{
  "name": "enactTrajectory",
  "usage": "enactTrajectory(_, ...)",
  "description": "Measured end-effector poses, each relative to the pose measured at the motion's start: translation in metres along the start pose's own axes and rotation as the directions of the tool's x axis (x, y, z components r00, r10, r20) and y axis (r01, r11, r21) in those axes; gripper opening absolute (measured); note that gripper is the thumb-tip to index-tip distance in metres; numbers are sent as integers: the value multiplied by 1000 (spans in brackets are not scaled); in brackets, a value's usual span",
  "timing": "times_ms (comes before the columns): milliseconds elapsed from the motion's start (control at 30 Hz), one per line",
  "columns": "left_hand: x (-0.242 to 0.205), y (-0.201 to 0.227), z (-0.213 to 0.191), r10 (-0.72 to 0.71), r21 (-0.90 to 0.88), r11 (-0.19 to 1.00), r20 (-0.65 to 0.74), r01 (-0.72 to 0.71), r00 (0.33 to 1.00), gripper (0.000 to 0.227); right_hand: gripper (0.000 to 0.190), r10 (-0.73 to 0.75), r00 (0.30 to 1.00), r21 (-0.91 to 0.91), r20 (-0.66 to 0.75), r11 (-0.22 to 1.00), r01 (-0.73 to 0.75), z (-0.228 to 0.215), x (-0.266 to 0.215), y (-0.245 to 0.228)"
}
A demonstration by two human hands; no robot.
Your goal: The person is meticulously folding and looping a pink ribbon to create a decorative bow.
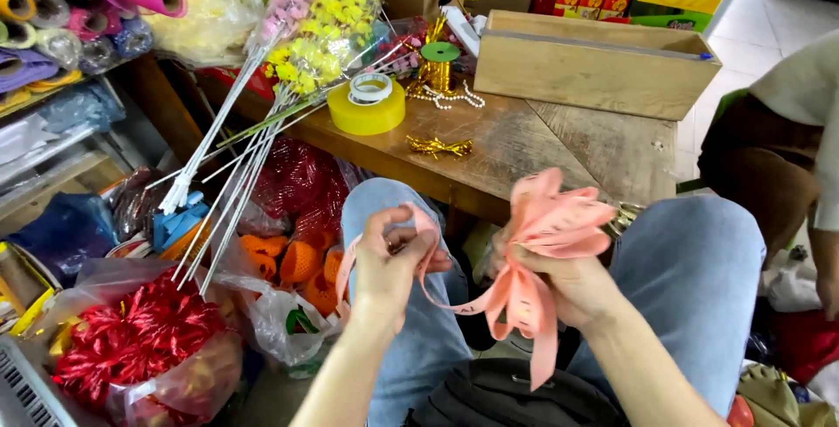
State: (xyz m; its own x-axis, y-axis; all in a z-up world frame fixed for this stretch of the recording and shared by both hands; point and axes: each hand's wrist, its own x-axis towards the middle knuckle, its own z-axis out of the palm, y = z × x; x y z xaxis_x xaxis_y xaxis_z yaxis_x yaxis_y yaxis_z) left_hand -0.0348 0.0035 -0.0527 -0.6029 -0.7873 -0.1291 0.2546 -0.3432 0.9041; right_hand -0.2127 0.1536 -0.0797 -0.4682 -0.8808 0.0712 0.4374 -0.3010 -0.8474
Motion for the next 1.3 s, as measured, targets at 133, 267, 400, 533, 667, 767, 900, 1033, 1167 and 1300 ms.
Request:
enactTrajectory(133,-12,-11,-5,138,-21,990,75,-136,988,30,20,147,989,-39,-21,988,-148,-1,5,14)
enactTrajectory(267,-11,-15,-19,218,39,972,222,-232,950,30,20,102,995,-133,-22,986,-104,13,6,17)
enactTrajectory(400,-9,-14,-29,258,166,939,242,-302,935,35,19,249,960,-103,-127,959,-263,4,8,28)
enactTrajectory(533,-12,-17,-32,271,373,853,280,-364,921,42,23,254,961,-43,-105,965,-260,13,6,34)
enactTrajectory(667,-18,-19,-28,152,320,917,276,-240,949,47,26,336,938,56,-85,941,-333,9,7,44)
enactTrajectory(767,-16,-27,-28,125,269,939,318,-216,940,52,25,338,938,67,-80,941,-333,7,6,44)
enactTrajectory(900,-18,-27,-23,112,252,948,307,-194,945,51,31,360,931,78,-67,932,-355,15,3,41)
enactTrajectory(1033,-22,-28,-23,119,202,960,331,-193,936,50,28,375,927,159,8,915,-371,12,2,47)
enactTrajectory(1167,-21,-25,-25,264,236,903,351,-358,898,49,21,396,915,190,-81,907,-376,4,4,51)
enactTrajectory(1300,-23,-28,-22,172,173,956,330,-238,928,51,28,428,902,205,-59,889,-409,13,3,47)
